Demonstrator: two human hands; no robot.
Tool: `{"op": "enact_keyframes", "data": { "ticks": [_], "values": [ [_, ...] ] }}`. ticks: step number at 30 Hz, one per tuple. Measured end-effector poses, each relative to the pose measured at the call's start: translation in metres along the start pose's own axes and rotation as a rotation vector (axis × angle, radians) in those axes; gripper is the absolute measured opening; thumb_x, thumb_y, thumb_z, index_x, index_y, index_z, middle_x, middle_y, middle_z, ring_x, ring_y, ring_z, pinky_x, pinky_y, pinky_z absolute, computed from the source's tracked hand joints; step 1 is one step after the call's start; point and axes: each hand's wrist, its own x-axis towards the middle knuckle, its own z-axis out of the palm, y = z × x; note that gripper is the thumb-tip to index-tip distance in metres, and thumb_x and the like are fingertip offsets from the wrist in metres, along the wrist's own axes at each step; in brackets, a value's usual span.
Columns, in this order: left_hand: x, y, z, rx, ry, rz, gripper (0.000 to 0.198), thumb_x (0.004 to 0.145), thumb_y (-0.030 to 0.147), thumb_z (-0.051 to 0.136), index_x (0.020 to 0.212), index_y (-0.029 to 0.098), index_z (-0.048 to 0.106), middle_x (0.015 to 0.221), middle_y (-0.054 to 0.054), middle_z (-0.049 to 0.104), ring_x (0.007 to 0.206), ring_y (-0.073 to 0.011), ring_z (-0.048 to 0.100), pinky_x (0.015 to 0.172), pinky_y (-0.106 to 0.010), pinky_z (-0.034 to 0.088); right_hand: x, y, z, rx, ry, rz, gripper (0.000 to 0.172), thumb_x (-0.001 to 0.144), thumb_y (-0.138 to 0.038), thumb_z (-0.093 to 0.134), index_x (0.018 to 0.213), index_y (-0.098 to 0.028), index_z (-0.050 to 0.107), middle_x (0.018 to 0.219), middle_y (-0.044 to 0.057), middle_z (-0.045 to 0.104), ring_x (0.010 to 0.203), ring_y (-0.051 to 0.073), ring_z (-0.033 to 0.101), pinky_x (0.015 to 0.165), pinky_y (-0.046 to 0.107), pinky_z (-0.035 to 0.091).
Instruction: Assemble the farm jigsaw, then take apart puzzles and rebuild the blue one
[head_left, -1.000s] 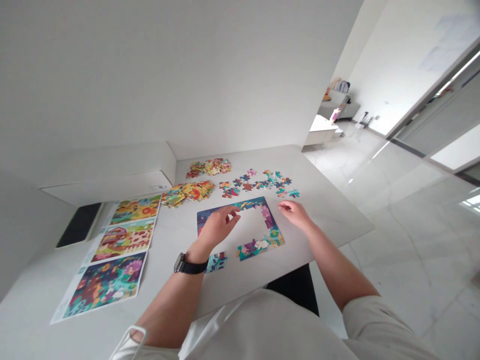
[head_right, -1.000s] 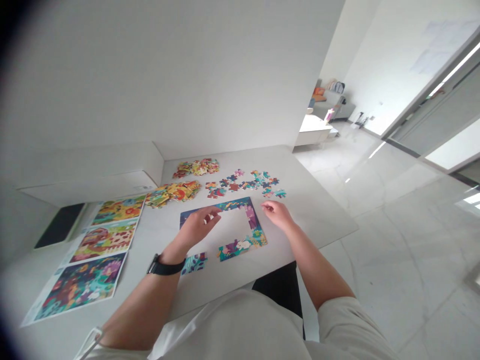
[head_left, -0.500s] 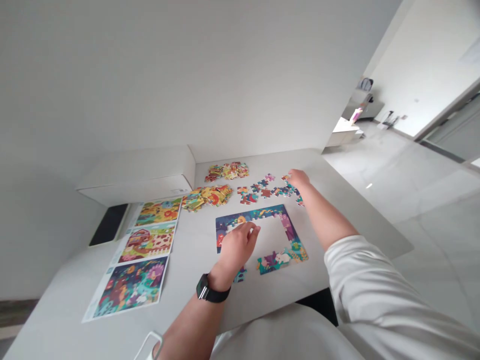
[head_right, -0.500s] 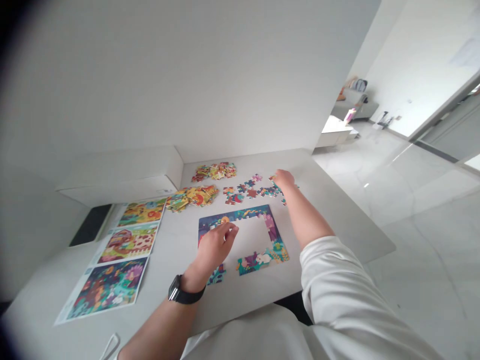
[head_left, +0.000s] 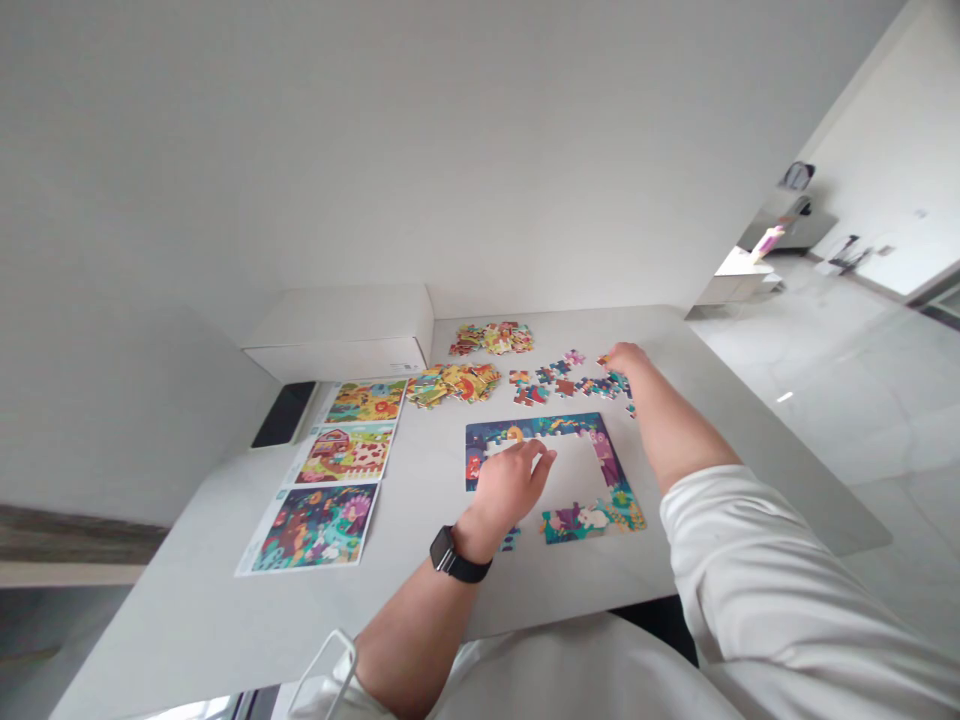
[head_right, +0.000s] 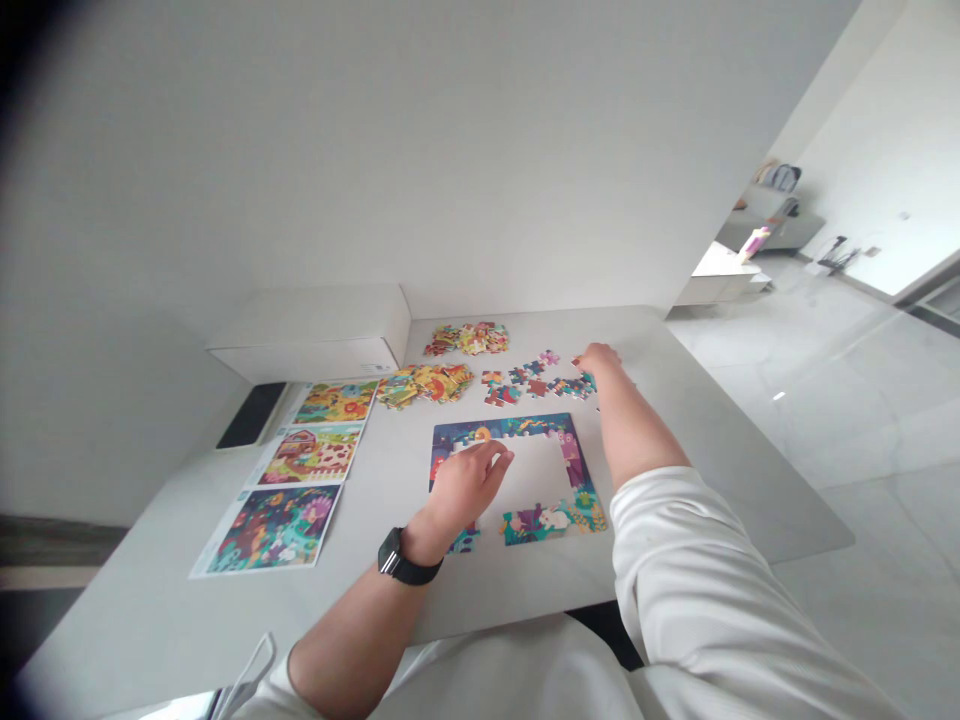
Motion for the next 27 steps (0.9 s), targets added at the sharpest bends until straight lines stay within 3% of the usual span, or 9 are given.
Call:
{"op": "enact_keyframes", "data": {
  "ticks": [4,9,12,15,20,23,27],
  "values": [
    [0.002,-0.003,0.002,0.004,0.009,-0.022,0.033,0.112,0.048,0.049,0.120,0.027,0.075,0.102,-0.007,0.078,0.088,-0.0234,0.075,0.073,-0.030,0.048,-0.009,0.001,-0.004,0.037,0.034,0.049,0.046,0.074,-0.037,0.091,0.116,-0.021,0.078,0.114,0.014,0.081,0.107,0.029,0.075,0.089,0.036,0.058],
    [0.007,-0.005,0.008,0.004,0.015,-0.051,0.030,0.110,0.043,0.056,0.128,0.026,0.073,0.100,-0.007,0.078,0.089,-0.0237,0.075,0.075,-0.031,0.051,-0.048,0.000,-0.009,0.406,0.138,-0.048,0.034,0.083,-0.035,0.083,0.113,-0.022,0.074,0.108,0.009,0.082,0.098,0.024,0.075,0.087,0.034,0.056],
    [0.009,-0.006,0.011,-0.045,0.029,-0.034,0.027,0.106,0.038,0.062,0.127,0.025,0.072,0.092,-0.005,0.077,0.086,-0.0227,0.074,0.074,-0.030,0.051,-0.093,-0.004,-0.005,0.727,0.136,-0.207,0.031,0.085,-0.039,0.078,0.111,-0.023,0.072,0.102,0.006,0.080,0.087,0.021,0.073,0.081,0.032,0.057],
    [0.013,-0.009,0.010,-0.173,0.083,-0.014,0.023,0.102,0.034,0.068,0.123,0.024,0.072,0.090,-0.003,0.076,0.082,-0.0198,0.072,0.073,-0.029,0.050,-0.152,-0.016,0.005,1.007,0.050,-0.382,0.039,0.082,-0.053,0.078,0.108,-0.025,0.071,0.097,0.004,0.078,0.079,0.020,0.070,0.071,0.031,0.056],
    [0.016,-0.017,0.001,-0.485,0.169,-0.060,0.021,0.097,0.039,0.073,0.110,0.022,0.071,0.086,0.000,0.074,0.072,-0.0138,0.067,0.067,-0.025,0.049,-0.246,-0.046,0.024,1.182,-0.068,-0.469,0.042,0.082,-0.060,0.080,0.105,-0.026,0.071,0.095,0.004,0.077,0.082,0.021,0.071,0.068,0.032,0.057],
    [0.009,-0.021,-0.001,-0.647,0.129,-0.090,0.027,0.095,0.044,0.073,0.108,0.021,0.069,0.085,-0.001,0.074,0.068,-0.0126,0.066,0.058,-0.022,0.047,-0.277,-0.059,0.033,1.208,-0.114,-0.494,0.044,0.083,-0.064,0.079,0.104,-0.026,0.070,0.091,0.004,0.077,0.081,0.022,0.071,0.068,0.033,0.057],
    [-0.012,-0.026,0.000,-0.831,0.060,-0.138,0.033,0.092,0.049,0.076,0.103,0.019,0.066,0.084,-0.002,0.074,0.062,-0.0118,0.065,0.046,-0.019,0.043,-0.296,-0.067,0.040,1.178,-0.124,-0.544,0.045,0.083,-0.066,0.079,0.103,-0.027,0.070,0.085,0.002,0.075,0.075,0.021,0.068,0.067,0.033,0.055]
  ]
}}
